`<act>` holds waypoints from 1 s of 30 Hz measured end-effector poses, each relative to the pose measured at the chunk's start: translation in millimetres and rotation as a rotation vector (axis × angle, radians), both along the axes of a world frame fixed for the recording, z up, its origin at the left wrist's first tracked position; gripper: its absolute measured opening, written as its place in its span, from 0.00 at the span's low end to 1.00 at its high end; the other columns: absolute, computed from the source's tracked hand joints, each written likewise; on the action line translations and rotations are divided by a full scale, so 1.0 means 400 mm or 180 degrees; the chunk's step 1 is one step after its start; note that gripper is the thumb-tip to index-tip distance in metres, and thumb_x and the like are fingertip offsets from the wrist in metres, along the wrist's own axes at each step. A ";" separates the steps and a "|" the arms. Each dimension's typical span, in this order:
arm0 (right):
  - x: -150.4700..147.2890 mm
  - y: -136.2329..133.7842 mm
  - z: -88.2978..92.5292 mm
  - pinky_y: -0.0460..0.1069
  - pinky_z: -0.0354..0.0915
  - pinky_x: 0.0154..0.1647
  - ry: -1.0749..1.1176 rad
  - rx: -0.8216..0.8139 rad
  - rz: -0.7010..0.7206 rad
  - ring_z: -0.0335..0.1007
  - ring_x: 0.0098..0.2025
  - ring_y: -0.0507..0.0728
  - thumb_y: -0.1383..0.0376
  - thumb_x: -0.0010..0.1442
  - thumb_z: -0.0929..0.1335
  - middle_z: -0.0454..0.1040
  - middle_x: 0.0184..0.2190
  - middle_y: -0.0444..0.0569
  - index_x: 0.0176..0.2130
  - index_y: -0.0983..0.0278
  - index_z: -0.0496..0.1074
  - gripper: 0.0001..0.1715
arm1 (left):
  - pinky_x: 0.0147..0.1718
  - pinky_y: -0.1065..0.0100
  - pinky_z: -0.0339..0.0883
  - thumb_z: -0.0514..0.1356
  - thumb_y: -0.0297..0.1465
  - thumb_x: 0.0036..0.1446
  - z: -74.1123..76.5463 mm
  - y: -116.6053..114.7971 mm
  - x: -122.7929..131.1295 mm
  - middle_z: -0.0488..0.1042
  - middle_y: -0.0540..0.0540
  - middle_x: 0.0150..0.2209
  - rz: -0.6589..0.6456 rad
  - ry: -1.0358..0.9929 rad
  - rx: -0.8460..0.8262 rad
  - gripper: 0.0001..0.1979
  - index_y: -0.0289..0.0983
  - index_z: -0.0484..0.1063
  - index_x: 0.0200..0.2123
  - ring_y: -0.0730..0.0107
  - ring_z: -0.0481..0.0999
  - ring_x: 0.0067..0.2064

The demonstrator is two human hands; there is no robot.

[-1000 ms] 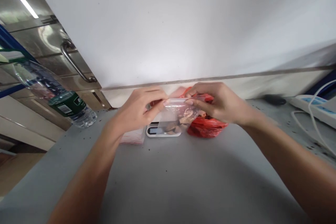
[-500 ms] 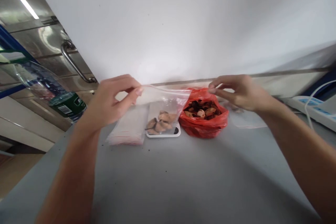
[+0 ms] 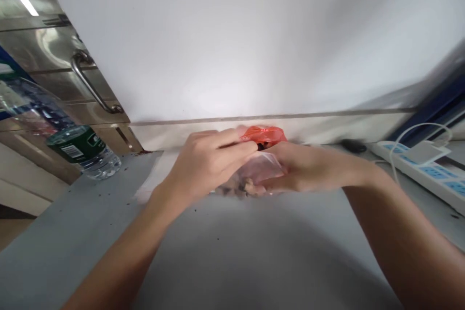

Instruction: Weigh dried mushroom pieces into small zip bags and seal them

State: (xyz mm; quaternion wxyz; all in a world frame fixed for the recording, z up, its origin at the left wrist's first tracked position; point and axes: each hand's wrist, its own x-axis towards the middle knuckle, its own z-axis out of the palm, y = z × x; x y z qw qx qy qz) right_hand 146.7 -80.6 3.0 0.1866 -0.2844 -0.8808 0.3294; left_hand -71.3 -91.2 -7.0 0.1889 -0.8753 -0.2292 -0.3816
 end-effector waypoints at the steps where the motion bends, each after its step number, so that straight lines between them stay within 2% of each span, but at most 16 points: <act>1: 0.008 0.002 0.000 0.47 0.68 0.25 -0.0074 -0.0074 0.0097 0.73 0.26 0.53 0.61 0.63 0.69 0.80 0.29 0.44 0.37 0.59 0.81 0.09 | 0.23 0.69 0.61 0.58 0.26 0.70 -0.006 -0.002 0.010 0.74 0.51 0.26 -0.0033 -0.0094 0.0077 0.12 0.41 0.79 0.36 0.73 0.67 0.24; 4: 0.051 0.006 0.011 0.48 0.72 0.32 -0.0244 -0.0264 0.0237 0.77 0.33 0.55 0.64 0.67 0.64 0.83 0.35 0.47 0.42 0.59 0.82 0.15 | 0.28 0.69 0.68 0.59 0.27 0.69 -0.010 -0.013 0.030 0.78 0.51 0.29 0.0023 -0.0353 -0.0038 0.09 0.42 0.80 0.45 0.72 0.73 0.26; 8: 0.163 0.007 0.031 0.52 0.75 0.40 -0.0060 -0.0419 -0.0055 0.80 0.38 0.58 0.59 0.68 0.64 0.84 0.38 0.48 0.45 0.61 0.82 0.18 | 0.34 0.70 0.72 0.56 0.27 0.69 -0.007 -0.010 0.034 0.82 0.49 0.35 0.0384 -0.0684 -0.0455 0.12 0.40 0.78 0.50 0.72 0.77 0.30; 10: 0.229 0.010 0.027 0.56 0.75 0.46 0.0090 -0.0321 -0.0476 0.81 0.42 0.60 0.55 0.67 0.66 0.85 0.39 0.50 0.43 0.63 0.82 0.19 | 0.34 0.71 0.72 0.55 0.29 0.69 -0.015 0.004 0.033 0.82 0.50 0.35 0.0560 -0.0660 -0.0835 0.13 0.40 0.78 0.49 0.73 0.76 0.29; 11: 0.260 0.013 0.018 0.58 0.75 0.50 0.0226 -0.0129 -0.0844 0.81 0.44 0.62 0.53 0.66 0.67 0.85 0.40 0.51 0.42 0.63 0.82 0.20 | 0.33 0.71 0.71 0.55 0.30 0.68 -0.022 0.013 0.034 0.82 0.50 0.35 0.0600 -0.0589 -0.1064 0.13 0.39 0.79 0.48 0.73 0.76 0.28; 14: 0.327 0.033 -0.035 0.62 0.72 0.57 0.0621 0.0836 -0.2227 0.80 0.50 0.65 0.54 0.66 0.67 0.84 0.46 0.51 0.53 0.59 0.80 0.22 | 0.32 0.71 0.70 0.54 0.33 0.67 -0.052 0.039 0.044 0.83 0.49 0.37 0.0564 -0.0183 -0.1684 0.14 0.39 0.79 0.45 0.71 0.77 0.30; 15: 0.341 0.040 -0.063 0.64 0.71 0.59 0.0562 0.1184 -0.2594 0.79 0.53 0.67 0.57 0.67 0.64 0.84 0.49 0.52 0.55 0.59 0.80 0.23 | 0.33 0.70 0.71 0.53 0.33 0.67 -0.064 0.044 0.049 0.83 0.48 0.38 0.0546 -0.0006 -0.1805 0.14 0.39 0.80 0.44 0.70 0.78 0.32; 16: 0.350 0.048 -0.094 0.65 0.69 0.62 0.0384 0.1445 -0.2758 0.76 0.58 0.68 0.60 0.68 0.62 0.80 0.56 0.53 0.58 0.61 0.78 0.25 | 0.35 0.68 0.72 0.53 0.33 0.68 -0.075 0.048 0.056 0.83 0.47 0.39 0.0538 0.0174 -0.1889 0.15 0.39 0.80 0.44 0.68 0.79 0.35; 17: 0.355 0.054 -0.129 0.66 0.65 0.66 0.0118 0.1661 -0.2738 0.71 0.64 0.69 0.63 0.67 0.61 0.75 0.62 0.55 0.61 0.62 0.76 0.28 | 0.37 0.66 0.73 0.52 0.33 0.68 -0.086 0.050 0.064 0.83 0.46 0.41 0.0531 0.0347 -0.1944 0.16 0.39 0.80 0.45 0.65 0.80 0.37; 18: 0.358 0.058 -0.165 0.66 0.62 0.69 -0.0294 0.1646 -0.2500 0.66 0.68 0.69 0.64 0.67 0.60 0.69 0.67 0.54 0.65 0.61 0.73 0.31 | 0.40 0.64 0.73 0.52 0.34 0.68 -0.096 0.050 0.071 0.83 0.45 0.43 0.0513 0.0505 -0.1985 0.17 0.39 0.81 0.46 0.63 0.81 0.41; 20: 0.360 0.057 -0.233 0.68 0.59 0.70 -0.1061 0.1417 -0.1930 0.59 0.72 0.69 0.63 0.67 0.60 0.62 0.71 0.56 0.68 0.60 0.69 0.32 | 0.46 0.61 0.74 0.52 0.33 0.69 -0.114 0.049 0.083 0.82 0.43 0.48 0.0441 0.0722 -0.2053 0.17 0.39 0.80 0.50 0.59 0.81 0.47; 22: 0.359 0.046 -0.281 0.70 0.56 0.71 -0.1482 0.1357 -0.1730 0.46 0.76 0.70 0.54 0.69 0.62 0.53 0.75 0.55 0.72 0.58 0.62 0.36 | 0.52 0.59 0.74 0.53 0.33 0.69 -0.126 0.048 0.090 0.81 0.43 0.53 0.0373 0.0837 -0.2114 0.18 0.39 0.79 0.53 0.57 0.79 0.52; 24: 0.360 0.033 -0.301 0.70 0.52 0.72 -0.1653 0.1296 -0.1714 0.40 0.77 0.70 0.45 0.69 0.61 0.46 0.76 0.56 0.75 0.58 0.54 0.43 | 0.55 0.57 0.72 0.53 0.33 0.69 -0.134 0.049 0.091 0.80 0.42 0.55 0.0350 0.0901 -0.2141 0.18 0.39 0.79 0.54 0.56 0.78 0.55; 26: 0.361 0.028 -0.292 0.69 0.54 0.72 -0.1652 0.1259 -0.1774 0.42 0.77 0.69 0.40 0.68 0.60 0.49 0.76 0.56 0.75 0.57 0.53 0.45 | 0.56 0.56 0.72 0.53 0.33 0.69 -0.136 0.049 0.089 0.80 0.42 0.55 0.0354 0.0942 -0.2181 0.18 0.39 0.79 0.54 0.56 0.78 0.55; 28: 0.356 0.033 -0.265 0.68 0.59 0.69 -0.1515 0.1305 -0.1852 0.54 0.74 0.70 0.41 0.69 0.59 0.61 0.72 0.56 0.70 0.56 0.65 0.40 | 0.56 0.55 0.73 0.53 0.33 0.70 -0.136 0.049 0.085 0.79 0.42 0.56 0.0341 0.0952 -0.2223 0.17 0.39 0.79 0.54 0.56 0.78 0.55; 30: 0.335 0.042 -0.231 0.66 0.67 0.63 -0.1268 0.1425 -0.1958 0.69 0.66 0.71 0.44 0.71 0.57 0.76 0.61 0.56 0.58 0.58 0.78 0.34 | 0.56 0.56 0.73 0.54 0.33 0.70 -0.136 0.046 0.082 0.79 0.43 0.56 0.0336 0.0968 -0.2276 0.17 0.40 0.79 0.54 0.57 0.78 0.55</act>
